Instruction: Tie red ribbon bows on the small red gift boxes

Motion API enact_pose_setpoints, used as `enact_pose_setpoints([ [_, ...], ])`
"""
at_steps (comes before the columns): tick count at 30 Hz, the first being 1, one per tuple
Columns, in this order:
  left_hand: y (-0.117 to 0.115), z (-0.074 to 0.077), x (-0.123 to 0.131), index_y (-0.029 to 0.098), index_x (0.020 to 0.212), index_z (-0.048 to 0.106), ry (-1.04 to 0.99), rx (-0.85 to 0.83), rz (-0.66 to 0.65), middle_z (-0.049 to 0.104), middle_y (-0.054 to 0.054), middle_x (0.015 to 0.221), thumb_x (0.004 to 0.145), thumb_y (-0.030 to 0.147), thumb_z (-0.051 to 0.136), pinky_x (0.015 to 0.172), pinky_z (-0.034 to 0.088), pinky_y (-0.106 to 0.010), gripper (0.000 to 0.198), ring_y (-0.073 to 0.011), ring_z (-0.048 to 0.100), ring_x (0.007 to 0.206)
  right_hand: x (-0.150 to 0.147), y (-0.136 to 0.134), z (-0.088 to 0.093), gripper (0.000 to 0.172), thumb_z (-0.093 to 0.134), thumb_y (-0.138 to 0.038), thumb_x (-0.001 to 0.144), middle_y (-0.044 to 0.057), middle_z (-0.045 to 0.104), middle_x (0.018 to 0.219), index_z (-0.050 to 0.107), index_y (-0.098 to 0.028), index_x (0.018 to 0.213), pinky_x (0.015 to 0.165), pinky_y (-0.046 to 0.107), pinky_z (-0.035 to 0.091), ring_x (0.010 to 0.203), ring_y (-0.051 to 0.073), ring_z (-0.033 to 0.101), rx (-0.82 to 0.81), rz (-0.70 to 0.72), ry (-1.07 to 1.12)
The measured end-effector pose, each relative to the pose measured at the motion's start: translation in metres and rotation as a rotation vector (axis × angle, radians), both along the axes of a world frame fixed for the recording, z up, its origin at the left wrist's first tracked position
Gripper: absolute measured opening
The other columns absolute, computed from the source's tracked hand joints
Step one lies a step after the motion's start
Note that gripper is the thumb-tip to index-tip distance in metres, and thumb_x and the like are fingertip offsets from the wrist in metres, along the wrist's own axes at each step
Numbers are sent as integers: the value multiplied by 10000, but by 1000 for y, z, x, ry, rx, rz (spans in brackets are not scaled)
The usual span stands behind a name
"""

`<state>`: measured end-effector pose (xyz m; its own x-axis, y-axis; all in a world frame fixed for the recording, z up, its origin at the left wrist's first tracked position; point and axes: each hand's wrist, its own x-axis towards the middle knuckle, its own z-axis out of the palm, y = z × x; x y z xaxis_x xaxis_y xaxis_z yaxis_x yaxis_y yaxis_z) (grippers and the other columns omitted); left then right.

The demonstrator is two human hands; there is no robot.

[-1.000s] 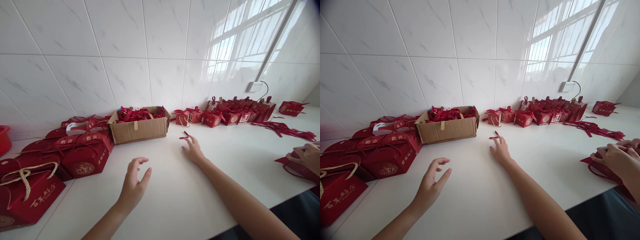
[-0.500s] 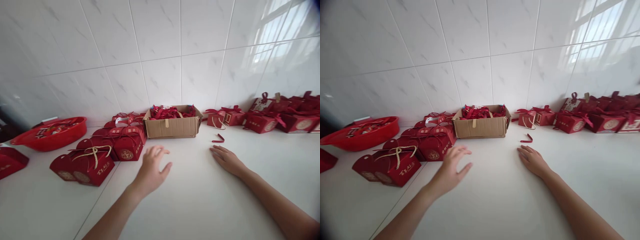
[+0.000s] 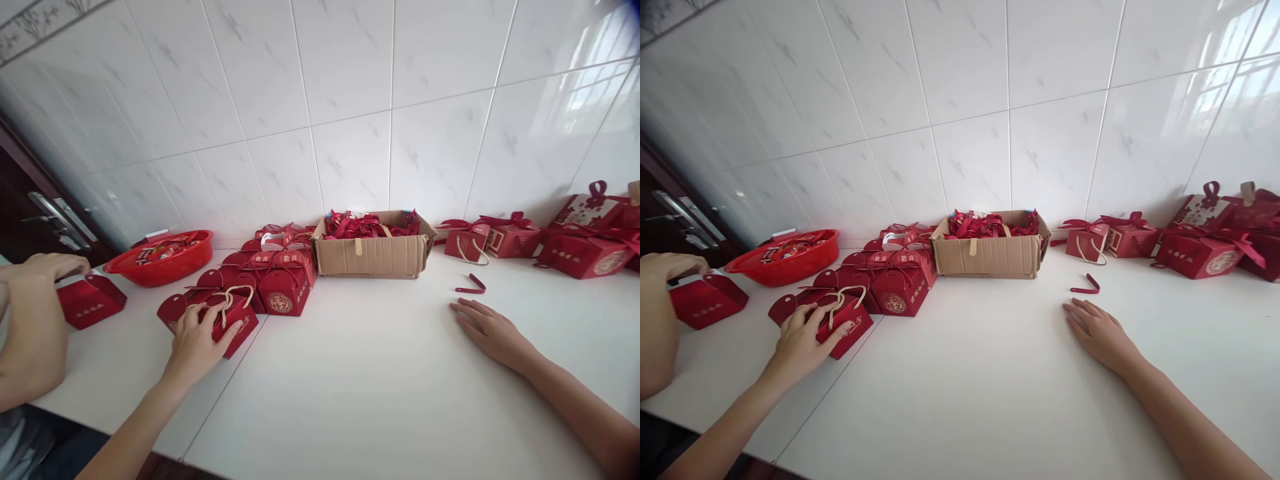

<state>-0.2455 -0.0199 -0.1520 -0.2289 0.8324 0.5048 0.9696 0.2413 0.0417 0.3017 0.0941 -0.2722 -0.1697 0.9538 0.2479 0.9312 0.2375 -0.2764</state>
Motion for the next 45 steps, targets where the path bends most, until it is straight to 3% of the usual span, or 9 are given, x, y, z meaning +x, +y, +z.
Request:
enact_pose_setpoints([
  [9,-26,13,5,228,1103,554,-247,113,-242,520,-113,1118,800,472,482,992,409,-480,396,-299,534,1077,-4,-2,8,510,295,-441,904,62,466,1404,528,-215,1298,1056,463,372,1302,279,411,-26,2,13],
  [15,-41,15,93,332,1151,592,-276,-91,-657,486,-63,1298,848,303,533,1008,426,-443,310,-274,467,1228,-7,-6,13,501,300,-437,911,66,452,1414,527,-216,1299,1073,461,341,1324,277,377,-33,3,39],
  [20,-25,3,162,291,780,711,-392,-73,-1022,445,-14,1358,853,108,448,1019,430,-408,329,-263,334,1344,-7,-8,18,501,310,-429,911,68,439,1423,519,-206,1308,1084,456,327,1340,277,352,-56,12,62],
  [23,-14,-2,181,212,665,608,-553,-73,-1017,424,-51,1369,803,63,427,935,495,-376,271,-266,305,1357,-7,-8,20,492,315,-423,912,62,437,1425,517,-216,1310,1089,443,321,1344,267,347,-61,13,67],
  [28,-8,-3,178,213,682,377,-680,-184,-1060,371,-129,1413,649,110,468,1021,374,-472,141,-300,272,1364,-7,-8,22,499,312,-412,913,73,426,1432,505,-202,1322,1093,457,299,1350,274,331,-84,18,67],
  [34,11,12,188,217,612,304,-799,-315,-1091,488,-132,1317,822,394,352,1037,338,-470,278,-296,372,1286,-8,-7,22,491,321,-414,911,71,429,1430,512,-210,1315,1092,455,300,1345,269,340,-80,17,92],
  [37,21,25,202,210,587,345,-717,-288,-1082,559,-127,1204,859,333,365,1041,344,-432,300,-250,484,1179,-8,-8,23,502,313,-421,912,77,427,1432,511,-200,1317,1096,453,295,1346,268,340,-79,19,91],
  [40,27,38,210,208,766,494,-517,-207,-1092,559,-102,1169,772,199,495,963,419,-388,11,-216,533,1078,-8,-7,24,502,309,-426,913,76,424,1433,515,-205,1313,1094,454,297,1348,269,337,-82,20,87],
  [45,39,56,218,228,806,636,-159,-147,-1105,602,-40,867,793,195,522,844,447,-336,120,-179,567,856,-8,-7,25,517,302,-433,912,85,409,1443,503,-195,1324,1102,453,280,1355,269,324,-93,26,86],
])
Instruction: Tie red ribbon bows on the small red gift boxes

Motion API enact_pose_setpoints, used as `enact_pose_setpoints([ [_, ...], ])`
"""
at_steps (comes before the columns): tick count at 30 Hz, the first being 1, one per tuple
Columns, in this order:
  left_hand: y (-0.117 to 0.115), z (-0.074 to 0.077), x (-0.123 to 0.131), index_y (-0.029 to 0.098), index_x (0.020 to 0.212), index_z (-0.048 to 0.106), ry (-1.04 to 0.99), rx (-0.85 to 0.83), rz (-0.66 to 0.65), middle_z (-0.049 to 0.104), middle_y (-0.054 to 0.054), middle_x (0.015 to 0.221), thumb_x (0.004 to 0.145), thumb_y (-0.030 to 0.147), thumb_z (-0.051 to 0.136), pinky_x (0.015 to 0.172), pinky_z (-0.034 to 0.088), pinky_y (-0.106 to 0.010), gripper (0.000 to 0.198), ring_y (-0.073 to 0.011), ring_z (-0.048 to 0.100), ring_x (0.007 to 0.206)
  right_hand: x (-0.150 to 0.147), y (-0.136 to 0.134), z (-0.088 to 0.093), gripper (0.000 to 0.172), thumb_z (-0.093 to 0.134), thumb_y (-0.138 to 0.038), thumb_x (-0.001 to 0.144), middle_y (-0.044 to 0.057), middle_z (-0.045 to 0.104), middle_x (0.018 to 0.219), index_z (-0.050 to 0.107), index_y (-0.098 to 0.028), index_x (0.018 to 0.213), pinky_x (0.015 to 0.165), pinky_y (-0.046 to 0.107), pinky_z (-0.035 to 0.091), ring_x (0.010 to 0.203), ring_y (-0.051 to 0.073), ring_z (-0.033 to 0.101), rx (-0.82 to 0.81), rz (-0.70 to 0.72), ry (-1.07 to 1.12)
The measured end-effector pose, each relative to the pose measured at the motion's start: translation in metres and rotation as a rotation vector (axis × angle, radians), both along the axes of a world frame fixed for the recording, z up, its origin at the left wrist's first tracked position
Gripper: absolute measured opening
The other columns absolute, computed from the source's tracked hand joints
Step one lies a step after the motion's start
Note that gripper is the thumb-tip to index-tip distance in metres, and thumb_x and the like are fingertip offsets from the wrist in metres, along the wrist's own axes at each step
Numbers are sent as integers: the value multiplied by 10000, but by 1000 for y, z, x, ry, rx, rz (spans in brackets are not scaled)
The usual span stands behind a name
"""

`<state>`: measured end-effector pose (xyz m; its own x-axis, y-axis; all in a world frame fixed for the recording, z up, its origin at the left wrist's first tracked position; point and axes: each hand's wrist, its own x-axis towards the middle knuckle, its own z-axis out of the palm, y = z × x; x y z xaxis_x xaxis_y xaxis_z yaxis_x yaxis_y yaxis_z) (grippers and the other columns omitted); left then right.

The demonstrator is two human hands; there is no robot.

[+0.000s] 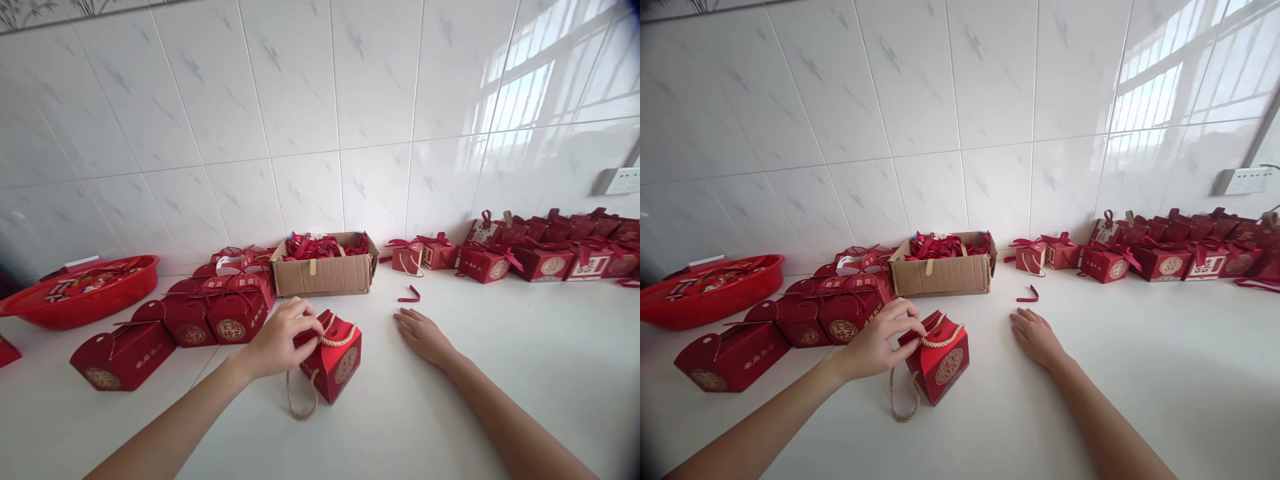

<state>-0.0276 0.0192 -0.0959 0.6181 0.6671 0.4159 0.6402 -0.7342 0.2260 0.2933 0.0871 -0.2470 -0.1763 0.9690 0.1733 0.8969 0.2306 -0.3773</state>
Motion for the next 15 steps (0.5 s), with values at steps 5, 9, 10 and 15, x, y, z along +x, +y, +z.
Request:
enact_pose_setpoints([
  [5,12,26,22,212,1022,581,-299,-197,70,686,-40,888,855,339,518,858,465,-338,219,-176,628,865,0,-1,2,514,310,-430,908,81,414,1441,504,-196,1323,1105,443,275,1351,260,332,-10,7,10],
  [9,4,36,33,278,1365,318,-368,-338,6,546,-69,1323,887,366,462,991,412,-350,507,-193,492,1228,1,-1,4,520,304,-425,909,84,407,1444,496,-186,1330,1100,438,283,1354,264,326,-17,9,10],
  [10,0,34,33,281,1343,367,-304,-314,62,520,-72,1348,877,410,468,994,411,-364,494,-214,473,1248,1,-1,4,520,302,-425,910,80,405,1447,493,-190,1332,1101,438,282,1355,264,323,-20,9,10],
  [15,-14,7,24,211,1279,489,82,-280,338,537,-145,1304,738,635,537,868,480,-416,689,-329,541,1148,0,-1,4,511,299,-423,909,63,394,1455,486,-216,1337,1106,435,269,1362,261,311,-29,-2,12],
])
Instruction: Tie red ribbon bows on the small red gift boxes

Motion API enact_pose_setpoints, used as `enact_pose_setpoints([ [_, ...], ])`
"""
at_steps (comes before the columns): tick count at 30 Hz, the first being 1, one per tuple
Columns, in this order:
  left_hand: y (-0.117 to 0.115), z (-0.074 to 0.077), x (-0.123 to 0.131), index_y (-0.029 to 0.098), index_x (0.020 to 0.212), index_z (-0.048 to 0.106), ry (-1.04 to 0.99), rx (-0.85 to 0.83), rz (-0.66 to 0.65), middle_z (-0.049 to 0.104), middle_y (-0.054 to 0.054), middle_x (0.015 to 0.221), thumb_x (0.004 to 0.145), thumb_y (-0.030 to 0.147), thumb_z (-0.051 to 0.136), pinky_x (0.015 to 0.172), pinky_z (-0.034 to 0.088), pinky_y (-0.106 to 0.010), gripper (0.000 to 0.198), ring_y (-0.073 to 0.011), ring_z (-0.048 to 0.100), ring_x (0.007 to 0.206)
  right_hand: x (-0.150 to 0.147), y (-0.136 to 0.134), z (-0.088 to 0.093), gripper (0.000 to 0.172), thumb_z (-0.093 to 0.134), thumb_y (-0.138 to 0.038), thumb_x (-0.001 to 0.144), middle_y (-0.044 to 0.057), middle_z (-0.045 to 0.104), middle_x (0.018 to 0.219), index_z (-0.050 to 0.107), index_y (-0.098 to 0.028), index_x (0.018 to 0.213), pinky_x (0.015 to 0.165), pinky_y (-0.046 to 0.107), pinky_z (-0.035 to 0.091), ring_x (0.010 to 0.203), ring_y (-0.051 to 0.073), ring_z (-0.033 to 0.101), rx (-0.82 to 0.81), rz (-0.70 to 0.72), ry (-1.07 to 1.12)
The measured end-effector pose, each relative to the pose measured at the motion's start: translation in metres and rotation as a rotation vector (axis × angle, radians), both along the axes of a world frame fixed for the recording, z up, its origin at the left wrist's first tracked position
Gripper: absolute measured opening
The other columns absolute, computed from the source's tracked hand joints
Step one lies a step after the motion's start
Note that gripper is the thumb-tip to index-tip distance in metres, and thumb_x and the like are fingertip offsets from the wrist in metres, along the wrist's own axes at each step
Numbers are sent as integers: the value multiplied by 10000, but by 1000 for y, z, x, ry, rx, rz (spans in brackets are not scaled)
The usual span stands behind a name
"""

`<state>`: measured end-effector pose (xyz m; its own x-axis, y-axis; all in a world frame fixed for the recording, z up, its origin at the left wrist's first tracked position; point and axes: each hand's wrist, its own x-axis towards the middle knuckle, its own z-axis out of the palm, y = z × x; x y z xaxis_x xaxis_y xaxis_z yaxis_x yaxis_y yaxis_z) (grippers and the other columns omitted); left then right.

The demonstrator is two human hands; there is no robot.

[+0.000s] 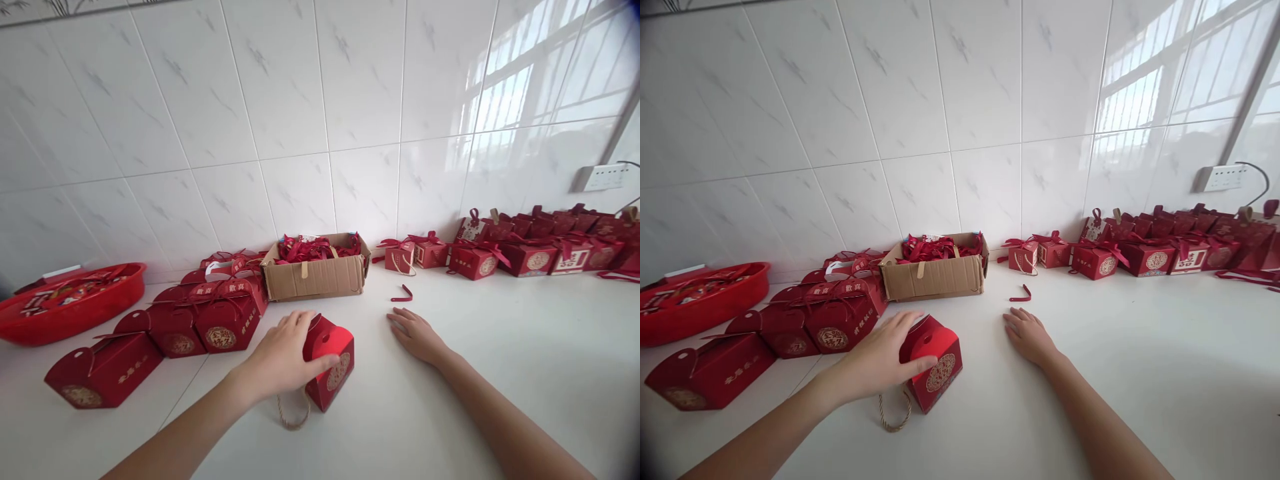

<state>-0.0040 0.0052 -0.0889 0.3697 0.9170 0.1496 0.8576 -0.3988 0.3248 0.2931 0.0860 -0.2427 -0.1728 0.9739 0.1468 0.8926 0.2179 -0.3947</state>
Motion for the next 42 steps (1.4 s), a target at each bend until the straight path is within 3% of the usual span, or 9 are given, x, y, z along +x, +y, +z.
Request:
enact_pose_setpoints([
  [4,8,-21,6,210,1357,412,18,-86,-57,471,-128,1387,832,605,407,913,460,-355,657,-274,523,1197,-1,-1,1,514,300,-417,910,73,391,1456,489,-202,1336,1107,436,267,1363,267,307,-5,-2,8],
  [9,22,-25,30,91,1370,399,44,-49,74,314,-233,1465,861,632,274,984,372,-460,754,-360,373,1315,-1,-2,3,509,302,-424,912,63,395,1454,490,-214,1336,1109,434,271,1362,258,312,-6,-5,12],
  [13,32,15,28,146,1334,458,2,-69,83,374,-187,1445,829,675,288,895,427,-429,750,-362,455,1256,-2,-1,3,521,302,-435,907,60,398,1452,488,-211,1340,1109,429,276,1362,257,312,-10,-3,8],
  [16,51,52,8,201,1134,615,-52,51,127,659,-120,1167,844,649,277,733,474,-348,632,-308,632,1013,-2,-2,3,526,304,-438,905,66,395,1453,490,-207,1339,1114,428,267,1359,253,317,-12,-5,26],
  [19,87,69,-16,207,993,661,-162,284,303,717,-76,1000,858,550,353,665,469,-295,480,-258,659,878,-3,-2,3,532,314,-450,898,62,389,1457,490,-213,1340,1116,422,269,1358,253,318,-27,-15,45],
  [27,186,20,-29,174,1013,651,-190,430,407,707,-90,1025,872,257,366,786,483,-297,329,-225,646,940,-7,0,6,519,328,-463,889,56,403,1448,520,-233,1313,1106,444,277,1352,264,324,-43,-33,81],
  [31,200,6,-28,188,1062,654,-94,367,421,697,-110,1059,783,150,447,814,474,-400,350,-309,622,1001,-7,1,6,516,328,-470,891,59,408,1444,522,-240,1310,1101,449,283,1349,267,328,-45,-36,89],
  [38,206,5,-41,216,1223,541,82,114,304,554,-94,1286,888,221,460,912,455,-439,345,-260,563,1098,-4,3,2,522,324,-497,894,52,397,1451,508,-258,1320,1105,454,275,1352,267,319,-45,-33,91],
  [42,210,2,-45,159,1175,536,151,-23,285,567,-94,1184,888,321,538,843,506,-425,330,-211,586,1005,-3,2,1,522,314,-500,899,52,392,1454,507,-256,1318,1104,448,280,1353,263,316,-42,-21,93],
])
